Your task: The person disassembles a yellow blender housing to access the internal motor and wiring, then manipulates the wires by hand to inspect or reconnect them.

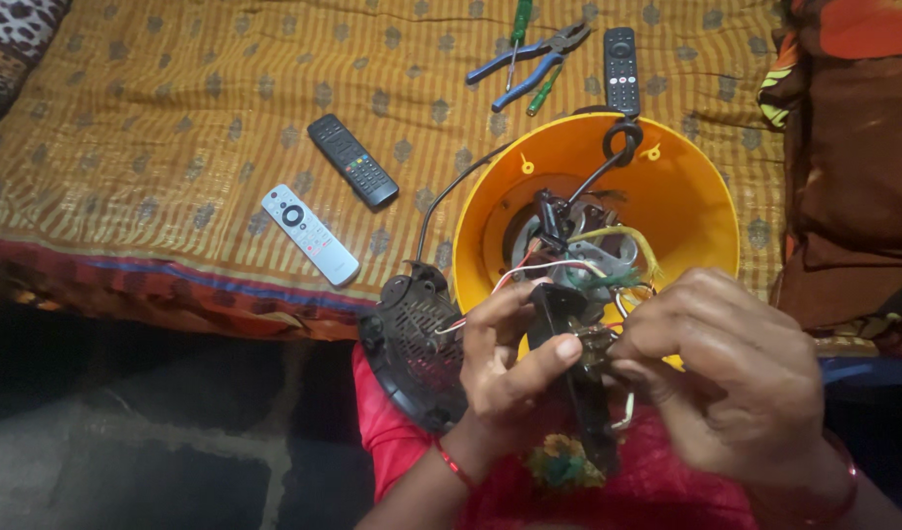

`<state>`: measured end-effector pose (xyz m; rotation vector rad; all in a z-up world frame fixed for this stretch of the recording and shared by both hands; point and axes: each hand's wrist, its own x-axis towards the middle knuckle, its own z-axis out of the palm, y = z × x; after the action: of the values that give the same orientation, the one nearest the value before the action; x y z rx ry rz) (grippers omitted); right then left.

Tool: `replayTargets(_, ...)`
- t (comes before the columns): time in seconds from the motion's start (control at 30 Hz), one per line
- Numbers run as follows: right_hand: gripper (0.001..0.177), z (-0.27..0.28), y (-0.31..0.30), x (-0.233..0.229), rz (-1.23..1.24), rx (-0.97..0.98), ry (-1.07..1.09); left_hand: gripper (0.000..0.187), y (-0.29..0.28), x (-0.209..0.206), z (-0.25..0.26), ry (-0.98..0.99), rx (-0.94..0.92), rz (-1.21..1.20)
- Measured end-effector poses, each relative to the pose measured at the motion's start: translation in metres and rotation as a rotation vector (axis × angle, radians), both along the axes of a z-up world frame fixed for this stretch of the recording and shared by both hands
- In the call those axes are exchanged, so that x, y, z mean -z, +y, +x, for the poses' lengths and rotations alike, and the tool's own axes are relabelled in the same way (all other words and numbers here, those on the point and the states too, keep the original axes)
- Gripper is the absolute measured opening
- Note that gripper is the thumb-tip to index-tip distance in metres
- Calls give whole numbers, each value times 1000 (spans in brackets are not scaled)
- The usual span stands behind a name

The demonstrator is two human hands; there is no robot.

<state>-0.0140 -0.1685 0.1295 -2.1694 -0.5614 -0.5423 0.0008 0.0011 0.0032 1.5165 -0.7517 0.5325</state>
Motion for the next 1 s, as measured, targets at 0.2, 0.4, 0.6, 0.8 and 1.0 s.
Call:
replayTargets(0.2,20,0,2,4,-1,17,-10,70,1,-10,4,-42,-42,15)
replayTargets(0.4,19,-1,-2,11,35,17,51,74,0,-11,5,-56,-64,11)
replayTargets(0.6,20,-1,-8,7,42,0,32,70,-2,-7,5,-67,-70,14)
replayTargets(0.8,15,1,-6,4,22,-6,20,65,-4,-12,6,-31,-18,-23)
replayTargets(1.0,14,1,-11,4,23,21,120,63,-6,-15,9,-24,14,-8)
